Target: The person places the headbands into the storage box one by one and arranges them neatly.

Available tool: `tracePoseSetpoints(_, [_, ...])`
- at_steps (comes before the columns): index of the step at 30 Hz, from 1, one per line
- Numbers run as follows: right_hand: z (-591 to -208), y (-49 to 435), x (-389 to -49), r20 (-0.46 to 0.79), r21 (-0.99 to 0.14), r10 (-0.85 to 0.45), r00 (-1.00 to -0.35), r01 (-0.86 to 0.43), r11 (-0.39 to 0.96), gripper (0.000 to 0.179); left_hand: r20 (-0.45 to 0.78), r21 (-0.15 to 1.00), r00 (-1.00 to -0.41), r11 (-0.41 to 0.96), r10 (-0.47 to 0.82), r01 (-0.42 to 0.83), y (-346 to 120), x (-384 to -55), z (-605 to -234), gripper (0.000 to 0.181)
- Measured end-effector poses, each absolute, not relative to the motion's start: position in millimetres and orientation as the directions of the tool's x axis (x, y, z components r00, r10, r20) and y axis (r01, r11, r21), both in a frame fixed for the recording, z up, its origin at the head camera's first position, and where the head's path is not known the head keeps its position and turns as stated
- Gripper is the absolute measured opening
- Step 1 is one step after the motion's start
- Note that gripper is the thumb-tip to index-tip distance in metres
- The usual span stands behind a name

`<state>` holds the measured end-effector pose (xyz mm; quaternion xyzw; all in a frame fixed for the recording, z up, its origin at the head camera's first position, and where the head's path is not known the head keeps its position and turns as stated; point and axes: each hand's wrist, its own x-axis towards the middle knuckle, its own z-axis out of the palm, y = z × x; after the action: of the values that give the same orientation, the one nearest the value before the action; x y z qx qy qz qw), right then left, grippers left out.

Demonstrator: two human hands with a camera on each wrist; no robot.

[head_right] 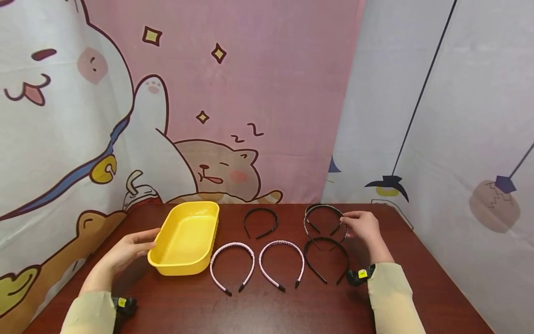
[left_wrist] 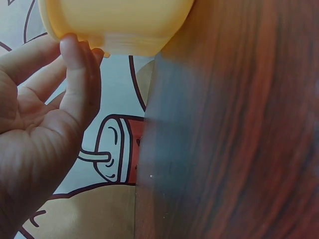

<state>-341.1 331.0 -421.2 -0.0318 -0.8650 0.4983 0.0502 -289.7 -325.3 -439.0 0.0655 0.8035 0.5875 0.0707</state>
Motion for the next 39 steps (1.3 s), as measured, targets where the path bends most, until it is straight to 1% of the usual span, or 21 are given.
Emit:
tracePoseSetpoints(11, [-418.0,322.2,-343.2,0.043,-0.872,0.107,-0.993,0.015,0.489,0.043,-0.034,0.954,-0.982,0.298,0.187,0.024,-325.9,-288.8,-438.2,0.06])
tracePoseSetpoints(18, [-415.1,315.9,-344.6,0.056,-0.882,0.073,-0.996,-0.015,0.471,0.046,-0.039,0.951,-0.984,0.309,0.175,0.017,-325.6,-290.0,-437.3,0.057])
tracePoseSetpoints(26, [-414.5,309.0,-347.7,0.061,-0.892,0.052,-0.997,-0.031,0.45,0.046,-0.043,0.956,-0.984,0.295,0.173,0.01,-325.0,-289.6,-438.5,0.059])
tracePoseSetpoints(39, [-416.6,299.0,-351.4,0.075,-0.879,0.031,-0.997,-0.051,0.474,0.043,-0.025,0.961,-0.98,0.274,0.196,0.031,-325.8,-288.0,-437.9,0.059])
